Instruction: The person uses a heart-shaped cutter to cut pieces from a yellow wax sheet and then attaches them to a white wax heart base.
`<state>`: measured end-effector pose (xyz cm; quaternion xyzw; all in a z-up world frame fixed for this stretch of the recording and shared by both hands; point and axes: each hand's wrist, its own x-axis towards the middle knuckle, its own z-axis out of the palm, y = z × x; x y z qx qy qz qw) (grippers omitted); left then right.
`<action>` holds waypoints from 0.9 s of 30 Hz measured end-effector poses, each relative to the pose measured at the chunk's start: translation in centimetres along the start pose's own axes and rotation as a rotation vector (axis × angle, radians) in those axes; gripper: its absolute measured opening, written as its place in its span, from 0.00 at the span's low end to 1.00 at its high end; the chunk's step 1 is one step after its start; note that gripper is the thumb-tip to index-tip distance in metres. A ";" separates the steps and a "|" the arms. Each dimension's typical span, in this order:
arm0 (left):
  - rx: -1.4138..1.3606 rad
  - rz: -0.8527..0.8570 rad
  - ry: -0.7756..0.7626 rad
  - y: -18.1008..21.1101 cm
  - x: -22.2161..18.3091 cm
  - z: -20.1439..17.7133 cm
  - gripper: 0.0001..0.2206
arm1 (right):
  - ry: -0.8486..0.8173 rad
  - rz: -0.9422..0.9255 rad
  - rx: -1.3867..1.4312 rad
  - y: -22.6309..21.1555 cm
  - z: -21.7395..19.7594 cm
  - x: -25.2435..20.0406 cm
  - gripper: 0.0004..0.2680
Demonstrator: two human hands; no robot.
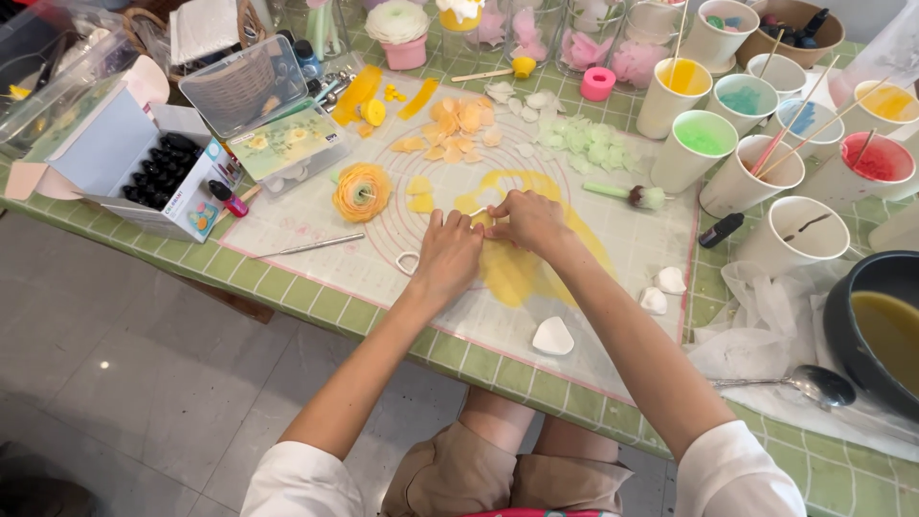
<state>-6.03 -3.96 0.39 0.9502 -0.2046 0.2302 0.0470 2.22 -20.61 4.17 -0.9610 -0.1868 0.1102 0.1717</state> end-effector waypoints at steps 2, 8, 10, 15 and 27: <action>-0.009 -0.020 -0.044 -0.4 1.1 -1.1 0.07 | -0.002 0.019 0.040 -0.7 -0.9 -1.0 0.14; -0.212 -0.207 -0.074 -2.2 3.6 -0.5 0.13 | 0.028 0.022 0.056 -0.5 -0.4 -0.8 0.15; -0.267 -0.253 -0.052 -2.0 3.6 0.6 0.16 | 0.027 0.012 0.045 -0.4 0.0 -1.1 0.15; -0.239 -0.315 -0.235 -1.3 4.4 -0.5 0.10 | 0.006 0.001 0.000 -0.3 -0.1 -1.0 0.16; -0.139 -0.371 -0.233 -0.4 6.0 0.2 0.25 | 0.315 0.036 1.059 6.6 -2.9 -11.6 0.17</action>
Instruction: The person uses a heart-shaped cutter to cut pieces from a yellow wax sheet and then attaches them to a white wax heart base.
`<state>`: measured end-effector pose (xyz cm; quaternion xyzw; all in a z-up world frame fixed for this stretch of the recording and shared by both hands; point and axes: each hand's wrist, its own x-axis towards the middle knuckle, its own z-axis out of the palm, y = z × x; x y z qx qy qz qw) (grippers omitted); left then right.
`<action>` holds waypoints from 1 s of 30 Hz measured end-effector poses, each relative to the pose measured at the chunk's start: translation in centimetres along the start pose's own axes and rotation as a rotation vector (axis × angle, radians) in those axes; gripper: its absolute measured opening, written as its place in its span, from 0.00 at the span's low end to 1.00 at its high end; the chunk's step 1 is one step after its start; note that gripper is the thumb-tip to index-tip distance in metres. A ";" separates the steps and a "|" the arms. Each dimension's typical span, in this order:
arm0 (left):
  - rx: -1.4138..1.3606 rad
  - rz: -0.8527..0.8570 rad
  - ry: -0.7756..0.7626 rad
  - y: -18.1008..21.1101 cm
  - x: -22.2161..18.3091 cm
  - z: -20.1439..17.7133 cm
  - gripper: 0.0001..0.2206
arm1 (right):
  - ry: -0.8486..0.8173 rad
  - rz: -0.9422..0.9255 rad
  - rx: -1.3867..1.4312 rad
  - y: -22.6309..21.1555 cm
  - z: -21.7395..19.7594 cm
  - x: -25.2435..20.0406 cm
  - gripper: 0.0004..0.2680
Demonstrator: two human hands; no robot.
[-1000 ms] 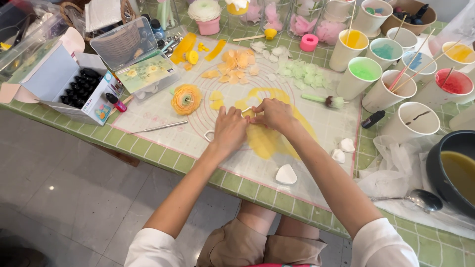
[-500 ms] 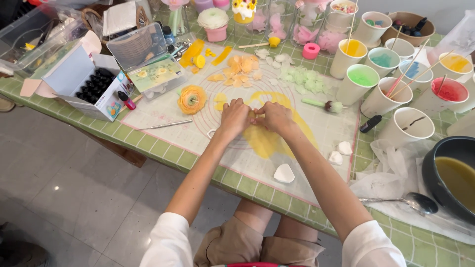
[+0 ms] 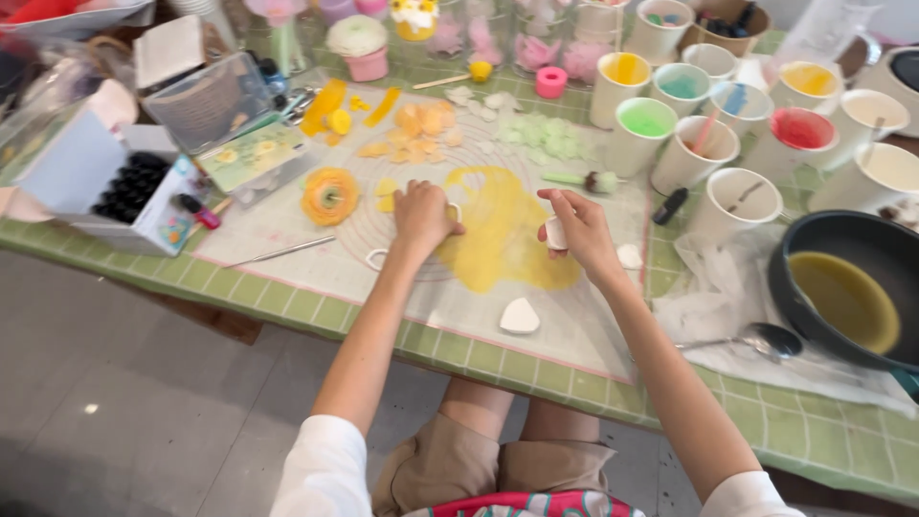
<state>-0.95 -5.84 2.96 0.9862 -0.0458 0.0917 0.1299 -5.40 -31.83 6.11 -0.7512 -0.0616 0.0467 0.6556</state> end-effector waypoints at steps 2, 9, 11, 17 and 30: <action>-0.022 -0.020 -0.029 -0.1 0.3 0.0 0.23 | 0.013 0.023 0.035 0.5 -1.2 -0.2 0.16; -0.010 -0.063 0.014 0.7 0.1 1.2 0.19 | -0.030 0.049 0.140 2.1 -1.8 -0.2 0.16; -0.010 -0.053 0.034 0.5 0.2 1.7 0.19 | -0.022 0.047 0.164 2.8 -1.5 -0.2 0.15; -0.026 -0.021 0.110 0.4 -0.8 1.7 0.21 | -0.006 0.139 0.307 3.9 -1.5 -0.7 0.15; -0.326 0.069 0.290 0.0 -3.2 -0.2 0.14 | -0.036 0.145 0.596 4.4 -2.8 -1.1 0.17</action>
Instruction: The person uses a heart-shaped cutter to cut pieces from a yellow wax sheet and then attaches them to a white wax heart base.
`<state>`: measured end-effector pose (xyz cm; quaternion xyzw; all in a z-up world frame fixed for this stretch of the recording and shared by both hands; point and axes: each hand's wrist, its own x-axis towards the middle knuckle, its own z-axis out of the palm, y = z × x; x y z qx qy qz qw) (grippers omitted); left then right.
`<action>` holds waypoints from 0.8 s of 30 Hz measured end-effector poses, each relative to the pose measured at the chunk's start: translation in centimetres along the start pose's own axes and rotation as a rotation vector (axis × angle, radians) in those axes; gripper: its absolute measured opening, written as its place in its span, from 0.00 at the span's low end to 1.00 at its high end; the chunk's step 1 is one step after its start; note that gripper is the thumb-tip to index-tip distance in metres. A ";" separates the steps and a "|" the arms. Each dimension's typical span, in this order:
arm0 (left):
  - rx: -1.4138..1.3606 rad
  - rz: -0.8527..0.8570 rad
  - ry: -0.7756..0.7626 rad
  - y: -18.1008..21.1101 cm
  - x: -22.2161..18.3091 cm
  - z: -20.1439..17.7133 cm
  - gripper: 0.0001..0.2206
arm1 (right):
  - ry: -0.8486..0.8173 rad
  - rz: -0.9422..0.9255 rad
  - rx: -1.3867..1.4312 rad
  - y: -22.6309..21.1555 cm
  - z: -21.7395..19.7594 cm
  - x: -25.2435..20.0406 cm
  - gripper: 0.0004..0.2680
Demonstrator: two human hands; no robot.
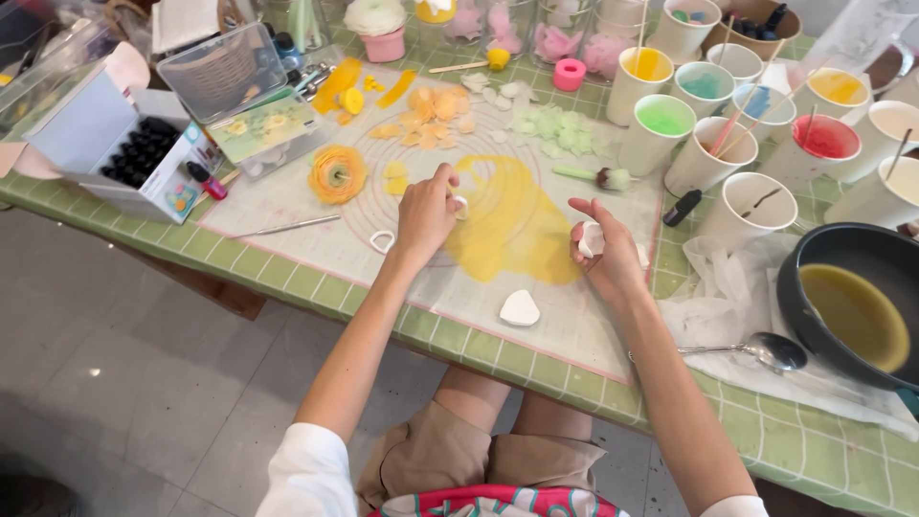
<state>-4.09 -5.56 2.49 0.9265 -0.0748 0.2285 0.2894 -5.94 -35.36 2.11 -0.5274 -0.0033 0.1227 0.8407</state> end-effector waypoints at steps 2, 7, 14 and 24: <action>-0.071 -0.012 0.035 -0.5 0.1 0.0 0.12 | -0.009 0.008 -0.016 0.2 0.3 -0.1 0.17; -0.365 -0.060 0.182 -0.5 0.8 0.6 0.07 | -0.047 -0.048 -0.148 0.5 1.7 -1.0 0.18; -1.292 -0.480 -0.193 4.2 -1.7 2.9 0.12 | -0.092 -0.376 -0.592 1.5 4.6 -2.9 0.21; -1.431 -0.423 -0.496 5.9 -3.3 3.3 0.12 | -0.140 -0.418 -0.591 2.2 3.4 -2.6 0.16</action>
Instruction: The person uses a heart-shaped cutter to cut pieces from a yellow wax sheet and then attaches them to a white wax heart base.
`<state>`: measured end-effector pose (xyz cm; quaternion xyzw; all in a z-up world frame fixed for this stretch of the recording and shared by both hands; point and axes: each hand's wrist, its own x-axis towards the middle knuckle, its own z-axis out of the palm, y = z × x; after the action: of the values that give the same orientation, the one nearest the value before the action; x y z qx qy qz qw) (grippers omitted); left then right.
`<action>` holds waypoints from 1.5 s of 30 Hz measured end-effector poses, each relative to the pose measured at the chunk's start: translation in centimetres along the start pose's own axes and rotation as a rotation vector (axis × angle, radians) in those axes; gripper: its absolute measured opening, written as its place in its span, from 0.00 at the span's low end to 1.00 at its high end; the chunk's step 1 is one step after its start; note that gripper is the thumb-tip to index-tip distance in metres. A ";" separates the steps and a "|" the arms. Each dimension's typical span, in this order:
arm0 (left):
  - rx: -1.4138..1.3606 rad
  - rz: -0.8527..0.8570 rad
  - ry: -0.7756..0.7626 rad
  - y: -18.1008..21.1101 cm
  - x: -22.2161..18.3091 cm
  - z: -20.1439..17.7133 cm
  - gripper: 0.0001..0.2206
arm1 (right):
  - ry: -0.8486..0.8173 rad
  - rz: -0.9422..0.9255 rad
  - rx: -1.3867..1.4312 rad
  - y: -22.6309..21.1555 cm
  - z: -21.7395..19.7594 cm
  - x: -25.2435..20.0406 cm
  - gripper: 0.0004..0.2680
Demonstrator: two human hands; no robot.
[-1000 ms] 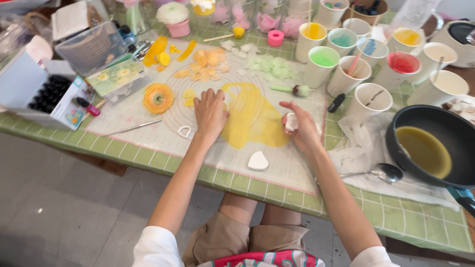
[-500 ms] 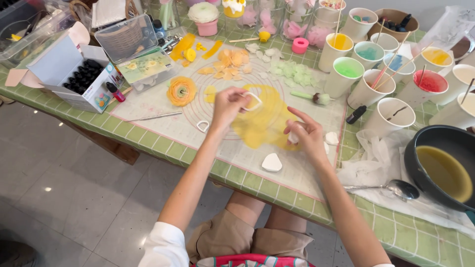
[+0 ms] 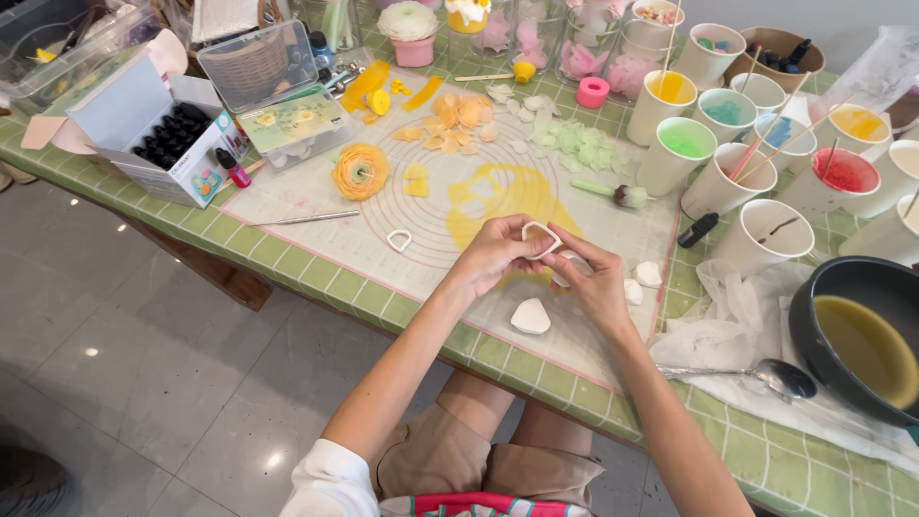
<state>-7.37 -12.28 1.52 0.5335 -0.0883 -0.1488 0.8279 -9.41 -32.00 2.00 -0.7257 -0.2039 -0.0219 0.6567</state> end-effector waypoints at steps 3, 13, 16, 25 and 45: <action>0.051 0.010 -0.043 0.1 -0.2 -0.3 0.10 | -0.009 0.024 -0.018 -0.2 0.1 -0.2 0.16; 0.209 0.024 0.001 0.9 -0.8 -0.1 0.11 | 0.008 0.027 -0.036 0.0 0.4 -0.3 0.14; 0.266 0.002 0.030 1.3 -1.0 0.1 0.11 | -0.003 -0.016 -0.023 0.0 0.5 -0.3 0.14; 0.366 -0.013 0.067 1.3 -1.1 0.0 0.09 | -0.013 -0.065 -0.122 0.0 0.7 -0.3 0.13; 0.263 0.045 -0.019 0.5 -1.3 -1.5 0.07 | -0.027 0.153 0.026 1.0 -0.2 0.3 0.08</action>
<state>-8.06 -10.35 1.36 0.6338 -0.1271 -0.1223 0.7531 -8.74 -32.17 1.17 -0.7309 -0.1570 0.0405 0.6630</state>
